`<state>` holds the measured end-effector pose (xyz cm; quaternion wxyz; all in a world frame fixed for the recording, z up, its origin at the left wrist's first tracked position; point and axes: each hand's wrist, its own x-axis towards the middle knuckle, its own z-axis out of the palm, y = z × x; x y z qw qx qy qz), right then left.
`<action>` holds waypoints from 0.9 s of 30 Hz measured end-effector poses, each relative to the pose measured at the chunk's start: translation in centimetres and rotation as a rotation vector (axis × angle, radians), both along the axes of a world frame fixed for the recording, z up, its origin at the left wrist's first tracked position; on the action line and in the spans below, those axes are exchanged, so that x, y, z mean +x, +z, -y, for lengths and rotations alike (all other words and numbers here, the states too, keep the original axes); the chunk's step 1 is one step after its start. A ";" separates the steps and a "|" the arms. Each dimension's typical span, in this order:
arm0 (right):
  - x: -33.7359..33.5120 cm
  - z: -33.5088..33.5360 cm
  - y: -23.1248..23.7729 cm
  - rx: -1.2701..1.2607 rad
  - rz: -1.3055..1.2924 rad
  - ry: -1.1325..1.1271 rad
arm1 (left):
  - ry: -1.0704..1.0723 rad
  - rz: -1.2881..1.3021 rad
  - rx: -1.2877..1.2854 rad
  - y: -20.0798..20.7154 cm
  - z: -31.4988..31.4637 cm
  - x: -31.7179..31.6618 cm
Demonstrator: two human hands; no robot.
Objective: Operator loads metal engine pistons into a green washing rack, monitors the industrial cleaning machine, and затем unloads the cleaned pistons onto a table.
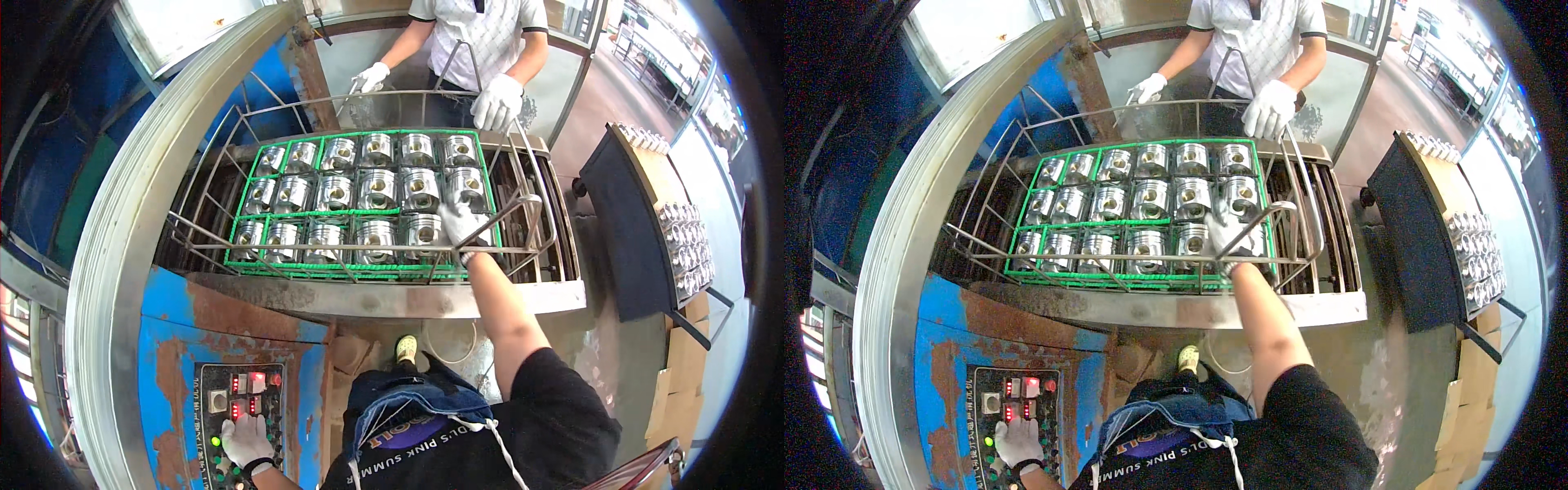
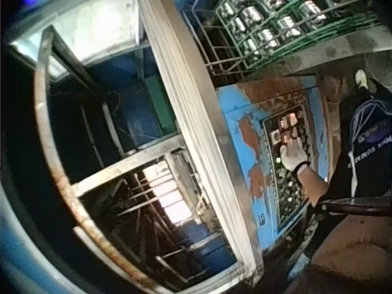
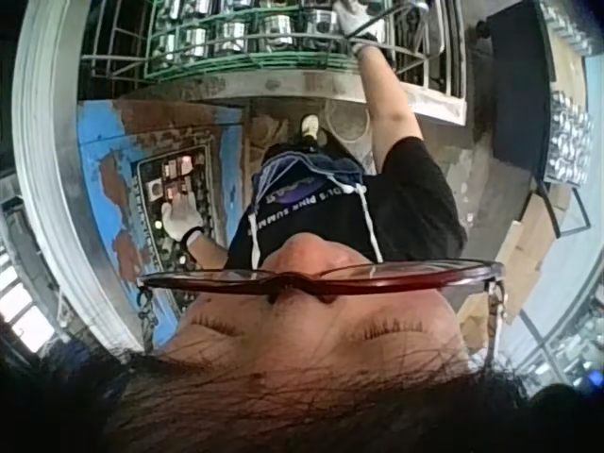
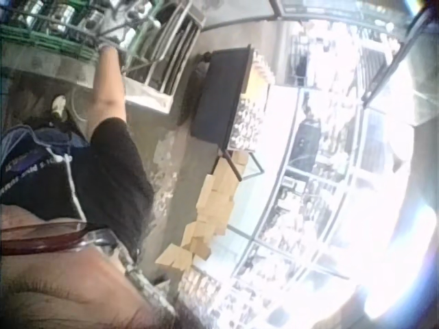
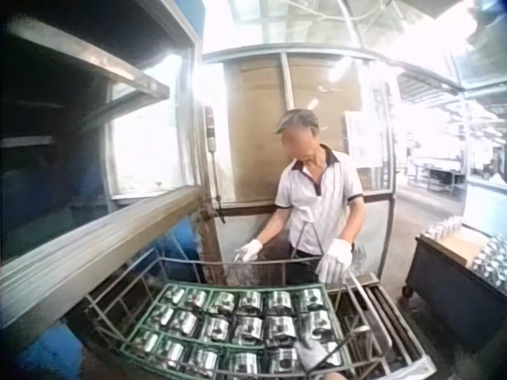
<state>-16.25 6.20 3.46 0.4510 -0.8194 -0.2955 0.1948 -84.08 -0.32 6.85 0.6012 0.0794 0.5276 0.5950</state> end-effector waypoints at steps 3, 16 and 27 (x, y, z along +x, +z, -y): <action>-5.0 3.3 6.2 -0.058 -0.108 0.420 | 0.181 -0.049 -0.073 1.4 0.5 1.2; -9.0 21.7 9.4 -0.336 -0.430 0.048 | 0.206 -0.088 -0.058 1.0 -0.9 -0.2; -20.6 -4.0 24.4 -0.468 0.196 0.782 | 0.391 -0.118 -0.120 1.9 -2.9 1.0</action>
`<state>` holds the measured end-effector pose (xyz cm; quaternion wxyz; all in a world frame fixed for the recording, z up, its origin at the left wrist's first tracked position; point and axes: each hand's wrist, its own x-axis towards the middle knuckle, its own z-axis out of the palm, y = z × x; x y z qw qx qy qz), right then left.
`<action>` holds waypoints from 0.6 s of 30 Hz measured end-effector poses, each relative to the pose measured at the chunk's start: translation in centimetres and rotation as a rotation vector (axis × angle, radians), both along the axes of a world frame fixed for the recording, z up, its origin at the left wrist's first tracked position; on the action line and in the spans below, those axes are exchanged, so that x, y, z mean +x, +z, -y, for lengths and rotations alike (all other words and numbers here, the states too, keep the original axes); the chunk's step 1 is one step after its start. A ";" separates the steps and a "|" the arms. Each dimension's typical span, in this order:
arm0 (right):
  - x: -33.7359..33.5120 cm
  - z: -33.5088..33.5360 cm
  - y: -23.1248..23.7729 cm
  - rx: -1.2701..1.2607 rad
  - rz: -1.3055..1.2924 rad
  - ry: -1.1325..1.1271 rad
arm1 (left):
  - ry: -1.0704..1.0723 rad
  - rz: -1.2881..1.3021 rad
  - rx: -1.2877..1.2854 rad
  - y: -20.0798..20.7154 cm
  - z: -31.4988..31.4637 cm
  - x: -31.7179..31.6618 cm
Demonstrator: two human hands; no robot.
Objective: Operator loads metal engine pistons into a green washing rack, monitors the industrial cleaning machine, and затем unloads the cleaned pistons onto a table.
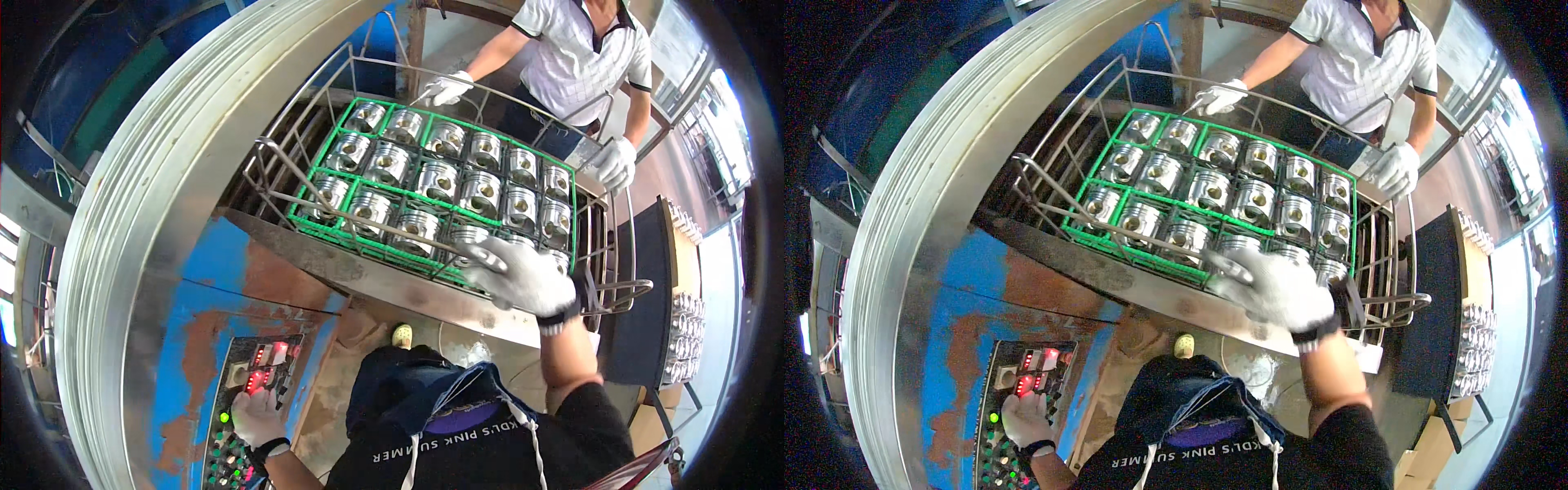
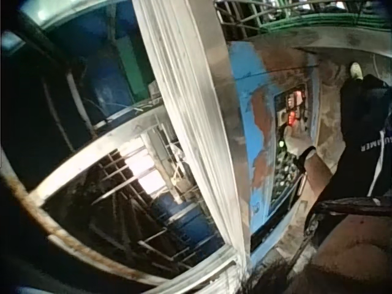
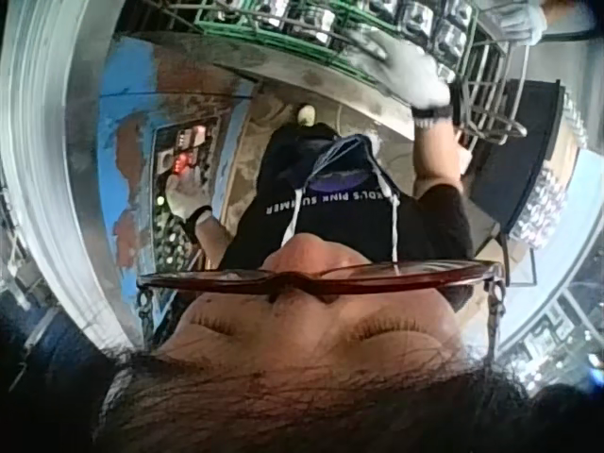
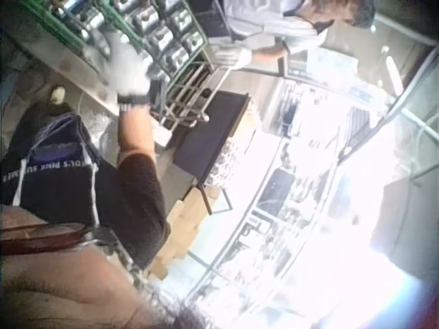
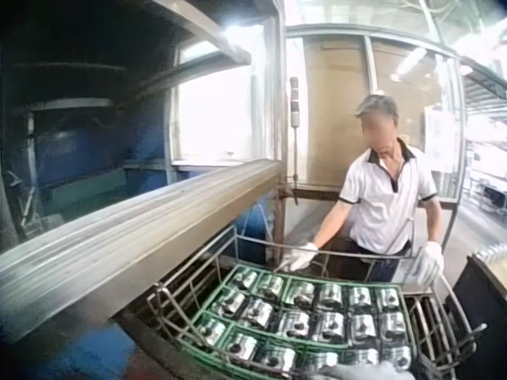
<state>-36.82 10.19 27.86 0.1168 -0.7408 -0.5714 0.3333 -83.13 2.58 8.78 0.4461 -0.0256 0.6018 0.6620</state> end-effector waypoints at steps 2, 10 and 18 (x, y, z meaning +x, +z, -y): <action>-0.3 -5.4 0.5 -0.079 -0.105 0.153 | -0.005 -0.017 -0.014 0.4 -0.3 -0.1; -3.0 -22.0 -8.2 -0.170 -0.435 0.023 | 0.033 -0.102 0.021 -0.8 -1.3 -1.3; -4.5 -30.6 -12.9 -0.059 -0.182 0.003 | 0.041 -0.138 0.085 -1.0 -2.5 -2.1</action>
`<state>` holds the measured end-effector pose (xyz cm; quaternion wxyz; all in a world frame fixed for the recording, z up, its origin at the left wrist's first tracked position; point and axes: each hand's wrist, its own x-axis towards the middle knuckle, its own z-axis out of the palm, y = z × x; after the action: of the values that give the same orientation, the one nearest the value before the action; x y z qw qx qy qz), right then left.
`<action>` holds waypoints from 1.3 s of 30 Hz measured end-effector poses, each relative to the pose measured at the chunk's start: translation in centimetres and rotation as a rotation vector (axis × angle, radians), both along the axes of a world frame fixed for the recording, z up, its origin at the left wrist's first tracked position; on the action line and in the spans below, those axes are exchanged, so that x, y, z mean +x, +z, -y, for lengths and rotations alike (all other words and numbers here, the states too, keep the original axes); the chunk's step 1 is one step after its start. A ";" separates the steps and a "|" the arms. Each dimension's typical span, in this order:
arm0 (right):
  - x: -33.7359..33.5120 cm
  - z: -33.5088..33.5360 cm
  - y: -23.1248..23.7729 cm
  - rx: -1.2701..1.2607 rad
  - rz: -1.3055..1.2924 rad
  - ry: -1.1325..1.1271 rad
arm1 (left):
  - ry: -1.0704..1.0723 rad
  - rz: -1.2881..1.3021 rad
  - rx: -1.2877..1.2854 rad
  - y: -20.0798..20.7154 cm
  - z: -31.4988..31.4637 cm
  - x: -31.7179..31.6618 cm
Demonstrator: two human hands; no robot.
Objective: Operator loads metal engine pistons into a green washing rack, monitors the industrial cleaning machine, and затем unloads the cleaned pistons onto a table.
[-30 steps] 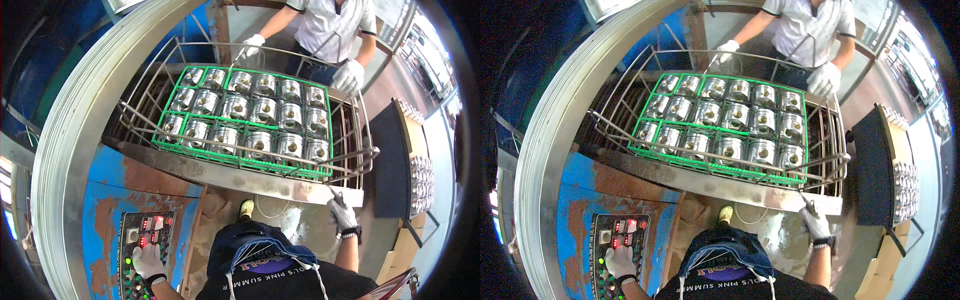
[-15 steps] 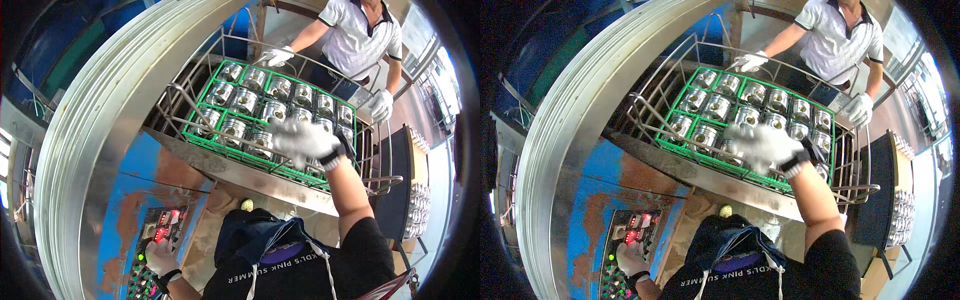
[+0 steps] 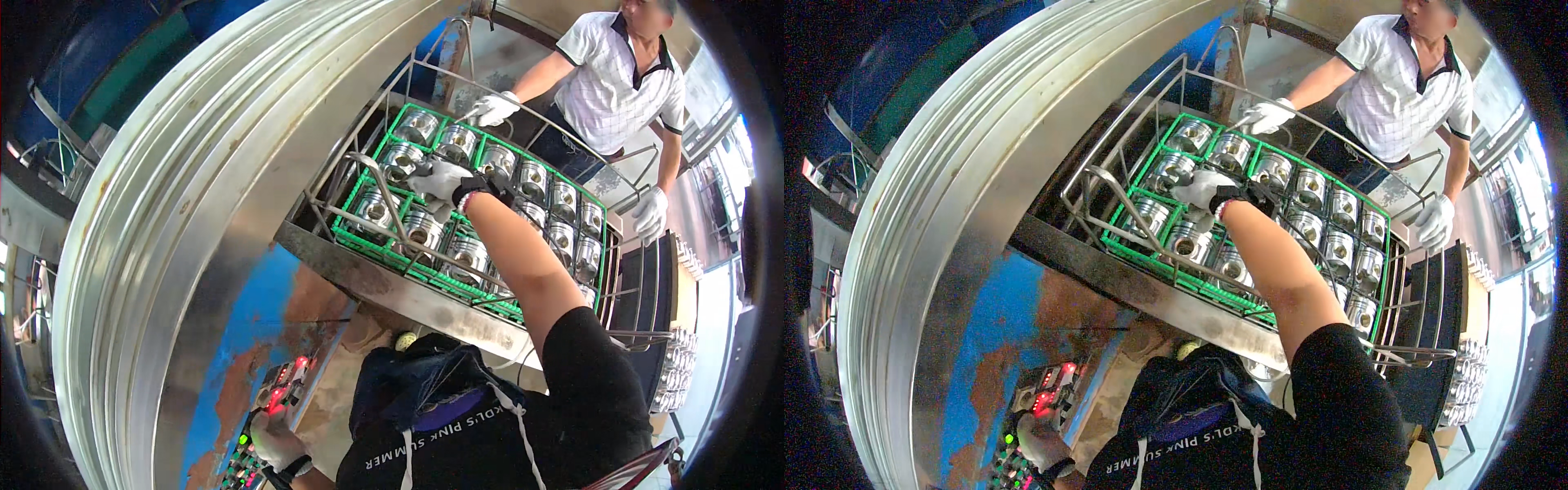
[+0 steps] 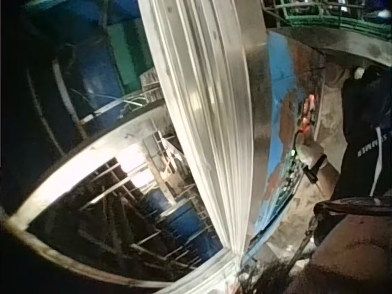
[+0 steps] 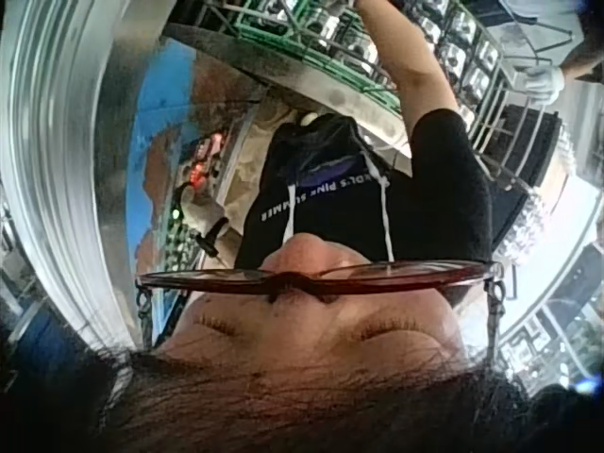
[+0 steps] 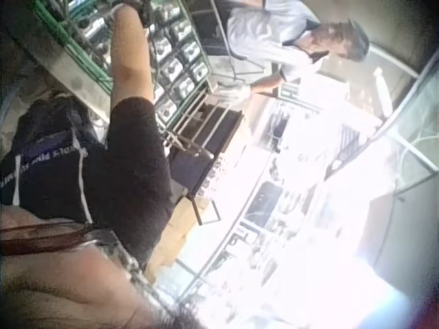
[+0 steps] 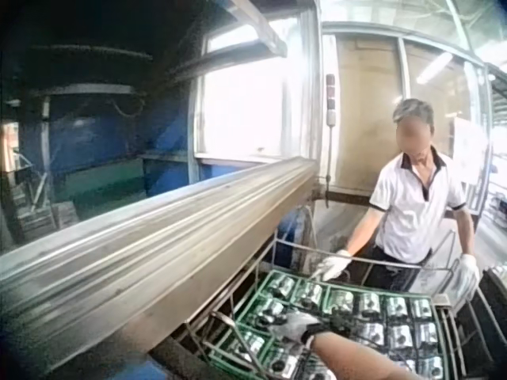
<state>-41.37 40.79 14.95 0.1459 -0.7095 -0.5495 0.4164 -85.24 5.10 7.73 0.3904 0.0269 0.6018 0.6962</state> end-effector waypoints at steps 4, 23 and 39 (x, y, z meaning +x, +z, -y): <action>-0.4 -0.9 -1.9 -0.048 -0.103 -0.085 | 0.071 0.006 0.004 0.4 -1.1 -0.5; 6.1 1.3 1.0 -0.362 -0.218 -0.099 | -0.042 0.028 -0.111 1.7 -4.7 -3.7; 11.4 8.8 3.9 -0.590 0.025 -0.222 | -0.010 -0.118 -0.208 2.4 -8.5 -5.7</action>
<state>-30.02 32.03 18.83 -0.0287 -0.7819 -0.3261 0.5305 -90.93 13.60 10.17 0.3585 0.0300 0.6926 0.6252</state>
